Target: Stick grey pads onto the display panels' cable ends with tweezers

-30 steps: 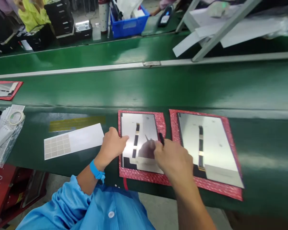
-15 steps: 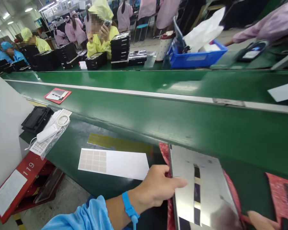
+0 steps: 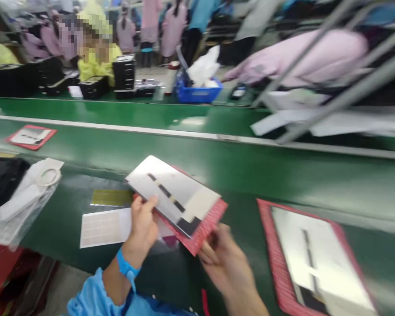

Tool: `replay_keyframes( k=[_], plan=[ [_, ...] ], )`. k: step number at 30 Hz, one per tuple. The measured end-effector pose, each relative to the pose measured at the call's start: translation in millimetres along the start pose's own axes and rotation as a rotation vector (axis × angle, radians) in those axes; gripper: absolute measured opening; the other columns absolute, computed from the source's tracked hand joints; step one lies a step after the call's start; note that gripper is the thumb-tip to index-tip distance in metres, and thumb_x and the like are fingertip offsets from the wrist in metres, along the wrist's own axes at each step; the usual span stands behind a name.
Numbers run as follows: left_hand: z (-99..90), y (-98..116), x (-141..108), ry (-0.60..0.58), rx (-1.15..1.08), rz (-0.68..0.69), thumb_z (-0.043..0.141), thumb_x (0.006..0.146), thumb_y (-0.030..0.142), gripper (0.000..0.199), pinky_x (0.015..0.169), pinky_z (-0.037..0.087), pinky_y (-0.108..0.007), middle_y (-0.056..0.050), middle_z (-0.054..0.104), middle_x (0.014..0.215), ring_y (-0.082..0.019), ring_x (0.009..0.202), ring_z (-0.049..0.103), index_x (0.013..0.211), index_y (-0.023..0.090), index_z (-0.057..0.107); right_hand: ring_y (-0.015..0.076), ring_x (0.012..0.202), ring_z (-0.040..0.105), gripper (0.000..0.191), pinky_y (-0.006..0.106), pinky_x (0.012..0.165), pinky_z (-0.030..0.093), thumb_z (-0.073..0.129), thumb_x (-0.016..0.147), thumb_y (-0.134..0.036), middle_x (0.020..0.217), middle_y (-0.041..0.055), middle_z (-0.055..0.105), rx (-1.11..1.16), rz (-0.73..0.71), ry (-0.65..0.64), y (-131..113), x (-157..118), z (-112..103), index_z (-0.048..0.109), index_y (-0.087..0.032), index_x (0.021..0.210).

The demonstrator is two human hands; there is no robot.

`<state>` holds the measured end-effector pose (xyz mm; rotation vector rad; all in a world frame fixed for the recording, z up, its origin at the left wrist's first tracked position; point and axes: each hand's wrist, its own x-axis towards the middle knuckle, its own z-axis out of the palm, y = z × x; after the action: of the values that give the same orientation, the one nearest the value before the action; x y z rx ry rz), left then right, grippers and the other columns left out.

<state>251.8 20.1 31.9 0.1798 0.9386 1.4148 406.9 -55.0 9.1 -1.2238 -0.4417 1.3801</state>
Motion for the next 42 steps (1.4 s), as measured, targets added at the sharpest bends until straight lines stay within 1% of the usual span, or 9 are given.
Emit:
replay_keyframes(
  k=[3,7,13,17,23,27,35,39,42],
  plan=[
    [-7.0,4,12,-0.020,0.011,-0.012,0.100,0.056,0.032,0.058,0.084,0.059,-0.030,-0.007,0.079,0.107,-0.021,0.094,0.075,0.103,0.018,0.070,0.0187,0.052,0.061,0.053,0.027,0.044,0.053,0.104,0.056,-0.046,0.069,0.0021,0.066,-0.007,-0.056,0.148,-11,11,29,0.068,-0.020,0.085],
    [-11.1,14,20,-0.027,0.021,0.021,0.096,0.066,0.029,0.050,0.084,0.061,-0.031,-0.009,0.079,0.112,-0.023,0.102,0.076,0.107,0.019,0.070,0.0338,0.078,0.075,0.047,0.039,0.064,0.067,0.099,0.050,-0.033,0.087,0.0139,0.076,-0.114,-0.089,0.090,-37,45,59,0.074,-0.015,0.086],
    [6.1,35,38,-0.079,0.079,0.273,0.090,0.077,0.045,0.042,0.097,0.060,-0.037,-0.006,0.077,0.104,-0.021,0.102,0.075,0.099,0.018,0.067,0.0327,0.090,0.077,0.045,0.039,0.081,0.068,0.100,0.050,-0.022,0.090,0.0088,0.077,-0.177,-0.215,-0.122,-87,117,104,0.075,-0.014,0.087],
    [10.9,56,66,-0.037,0.242,0.445,0.082,0.087,0.042,0.039,0.114,0.052,-0.041,-0.011,0.074,0.125,-0.024,0.127,0.068,0.114,0.018,0.068,0.0252,0.084,0.076,0.034,0.035,0.083,0.066,0.095,0.065,-0.013,0.090,0.0067,0.076,-0.186,-0.226,-0.160,-108,177,134,0.074,-0.012,0.092],
    [-19.1,106,98,0.078,0.521,0.522,0.078,0.090,0.032,0.090,0.130,0.034,-0.047,-0.012,0.019,0.179,-0.034,0.160,0.035,0.166,0.027,0.031,0.0158,0.072,0.069,0.015,0.029,0.069,0.063,0.076,0.103,-0.023,0.088,0.0028,0.070,-0.303,-0.020,-0.021,-80,240,127,0.068,-0.012,0.099],
    [-40.1,122,76,0.092,0.681,0.551,0.071,0.094,0.034,0.085,0.129,0.037,-0.049,-0.010,0.022,0.178,-0.035,0.159,0.036,0.168,0.027,0.029,0.0154,0.075,0.068,0.022,0.028,0.067,0.062,0.071,0.108,-0.033,0.095,0.0035,0.068,-0.459,0.095,0.040,-59,259,113,0.068,-0.012,0.108],
    [-88.5,70,-6,-0.156,1.392,0.794,0.060,0.103,0.034,0.043,0.121,0.051,-0.050,-0.011,0.058,0.157,-0.030,0.147,0.055,0.145,0.023,0.062,0.0217,0.095,0.069,0.022,0.038,0.085,0.062,0.074,0.106,-0.034,0.109,0.0071,0.068,-0.860,-0.038,0.053,-67,256,141,0.069,-0.013,0.111],
    [-108.1,38,-18,-0.357,1.595,1.071,0.057,0.104,0.024,0.034,0.113,0.058,-0.050,-0.009,0.066,0.147,-0.030,0.135,0.066,0.137,0.026,0.066,0.0293,0.113,0.067,0.024,0.047,0.103,0.052,0.080,0.100,-0.031,0.116,0.0127,0.071,-1.065,-0.223,0.120,-92,224,152,0.070,-0.011,0.109],
    [-111.6,24,-12,-0.480,1.615,1.171,0.058,0.103,0.023,0.035,0.111,0.059,-0.051,-0.008,0.068,0.144,-0.032,0.132,0.067,0.137,0.028,0.066,0.0345,0.113,0.066,0.042,0.042,0.098,0.049,0.084,0.095,-0.043,0.118,0.0171,0.071,-1.146,-0.347,0.156,-103,205,139,0.068,-0.013,0.118]
  ],
)
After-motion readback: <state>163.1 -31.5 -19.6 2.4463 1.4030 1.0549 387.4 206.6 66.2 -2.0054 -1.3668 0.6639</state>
